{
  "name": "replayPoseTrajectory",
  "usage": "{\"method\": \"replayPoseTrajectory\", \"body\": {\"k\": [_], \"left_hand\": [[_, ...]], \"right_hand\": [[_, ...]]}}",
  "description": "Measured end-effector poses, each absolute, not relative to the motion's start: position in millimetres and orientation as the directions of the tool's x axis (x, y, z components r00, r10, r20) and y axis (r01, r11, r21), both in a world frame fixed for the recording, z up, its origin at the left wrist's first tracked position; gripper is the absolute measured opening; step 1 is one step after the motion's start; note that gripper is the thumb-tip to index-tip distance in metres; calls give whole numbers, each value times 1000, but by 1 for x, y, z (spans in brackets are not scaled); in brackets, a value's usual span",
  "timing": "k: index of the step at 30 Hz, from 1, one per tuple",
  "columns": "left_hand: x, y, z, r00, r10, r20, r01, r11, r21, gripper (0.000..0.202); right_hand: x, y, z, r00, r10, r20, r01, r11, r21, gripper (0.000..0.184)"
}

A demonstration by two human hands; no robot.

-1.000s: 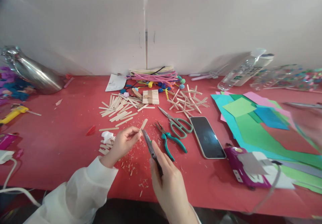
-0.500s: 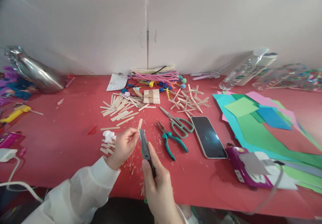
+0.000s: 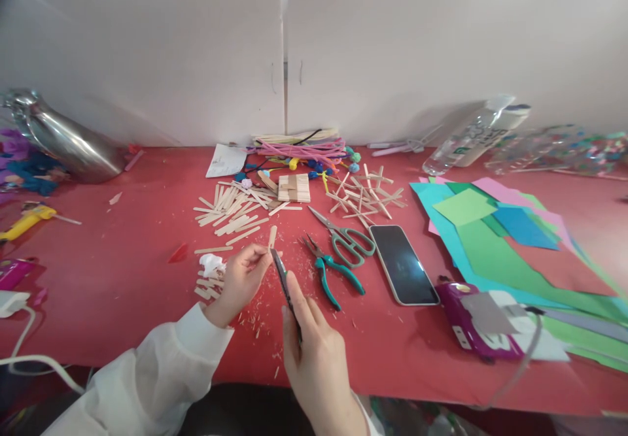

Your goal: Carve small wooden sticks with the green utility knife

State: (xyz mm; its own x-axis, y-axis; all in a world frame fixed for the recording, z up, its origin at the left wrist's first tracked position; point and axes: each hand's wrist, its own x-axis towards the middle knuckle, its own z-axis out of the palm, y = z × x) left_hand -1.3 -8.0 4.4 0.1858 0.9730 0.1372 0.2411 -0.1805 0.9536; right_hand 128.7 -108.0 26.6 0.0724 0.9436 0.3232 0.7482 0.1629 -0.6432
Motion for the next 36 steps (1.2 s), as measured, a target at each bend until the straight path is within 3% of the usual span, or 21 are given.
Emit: {"method": "replayPoseTrajectory", "body": {"k": [8, 12, 16, 18, 24, 30, 33, 36], "left_hand": [[-2, -9, 5, 177, 968, 180, 249, -221, 943, 21], [-2, -11, 5, 172, 961, 215, 289, -258, 922, 20], [-2, -12, 3, 154, 940, 303, 368, -339, 866, 18], [-3, -12, 2, 142, 926, 350, 389, -377, 840, 18], [-3, -12, -2, 127, 928, 350, 361, -372, 855, 17], [1, -11, 0, 107, 966, 235, 163, -250, 954, 19], [3, -9, 1, 100, 974, 206, 135, -218, 967, 20], [2, -8, 2, 90, 977, 194, 141, -205, 968, 21]], "right_hand": [[126, -111, 24, 84, 944, 319, 764, 144, -629, 44], [125, -111, 26, 118, 960, 254, 662, 114, -741, 45], [117, -116, 26, 206, 979, 2, 346, -71, -935, 49], [112, -119, 26, 235, 960, -156, 150, -194, -969, 53], [104, -116, 29, 224, 912, -344, -217, -298, -930, 63], [107, -109, 36, 62, 902, -428, -574, -318, -754, 63], [109, -112, 35, 157, 913, -376, -461, -269, -846, 63], [113, -116, 30, 256, 934, -250, -159, -214, -964, 60]]}}
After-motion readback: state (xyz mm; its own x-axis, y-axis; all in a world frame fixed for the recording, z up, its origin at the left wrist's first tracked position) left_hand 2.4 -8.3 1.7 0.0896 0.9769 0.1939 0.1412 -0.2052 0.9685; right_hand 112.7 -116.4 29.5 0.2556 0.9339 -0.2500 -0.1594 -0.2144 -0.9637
